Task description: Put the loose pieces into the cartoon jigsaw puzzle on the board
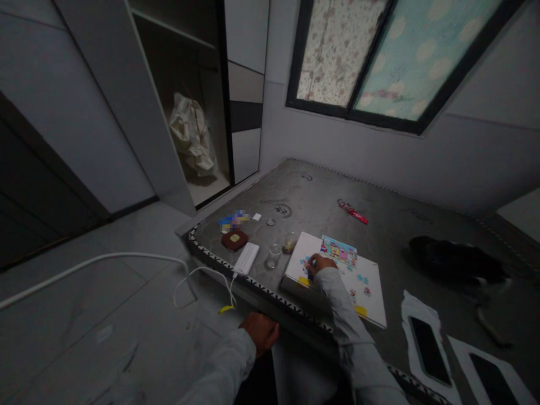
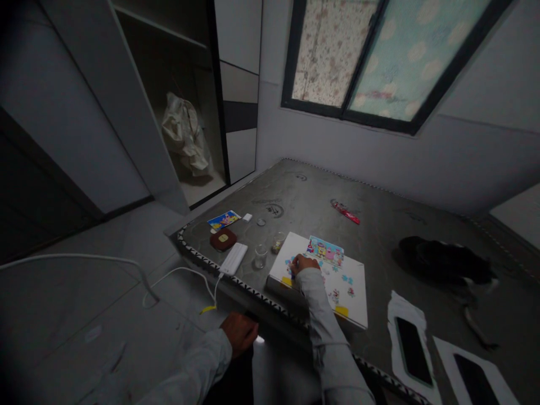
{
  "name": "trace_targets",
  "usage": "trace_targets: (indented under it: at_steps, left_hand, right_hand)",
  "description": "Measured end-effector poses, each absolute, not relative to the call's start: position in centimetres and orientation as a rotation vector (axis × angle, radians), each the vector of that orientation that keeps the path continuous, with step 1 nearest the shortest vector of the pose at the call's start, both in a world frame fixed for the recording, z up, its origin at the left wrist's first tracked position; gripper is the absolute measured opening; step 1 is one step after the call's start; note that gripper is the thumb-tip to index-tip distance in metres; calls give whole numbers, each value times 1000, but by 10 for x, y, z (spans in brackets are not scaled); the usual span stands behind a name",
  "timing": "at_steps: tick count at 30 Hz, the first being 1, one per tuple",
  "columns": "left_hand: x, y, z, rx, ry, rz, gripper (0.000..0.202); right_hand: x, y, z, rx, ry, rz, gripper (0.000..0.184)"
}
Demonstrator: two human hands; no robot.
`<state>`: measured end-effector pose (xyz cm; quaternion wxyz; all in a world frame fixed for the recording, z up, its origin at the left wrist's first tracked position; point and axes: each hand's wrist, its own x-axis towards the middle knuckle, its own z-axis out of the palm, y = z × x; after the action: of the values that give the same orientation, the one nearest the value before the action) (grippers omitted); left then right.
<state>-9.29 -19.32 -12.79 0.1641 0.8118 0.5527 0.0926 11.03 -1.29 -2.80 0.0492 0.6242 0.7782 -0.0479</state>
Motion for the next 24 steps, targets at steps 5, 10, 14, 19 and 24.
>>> trace_targets:
  at_steps: [5,10,14,19,24]
  left_hand:
    - [-94,-195,-131,2297,1584,276,41]
    - [-95,-195,-131,2289,1584,295,40]
    - [-93,-194,-132,2288,1583,304,40]
    - [-89,-194,-132,2278,1611,297,40]
    - [-87,-191,-131,2295,1600,286,39]
  right_hand:
    - [110,-16,-25,1858,2487,-91,32]
    - [117,-36,-13,1821,2683,125,40]
    - [130,-60,-4,1801,2807,269,46]
    - [150,-83,2,1824,2918,350,40]
    - [178,-95,1,2000,2917,407,37]
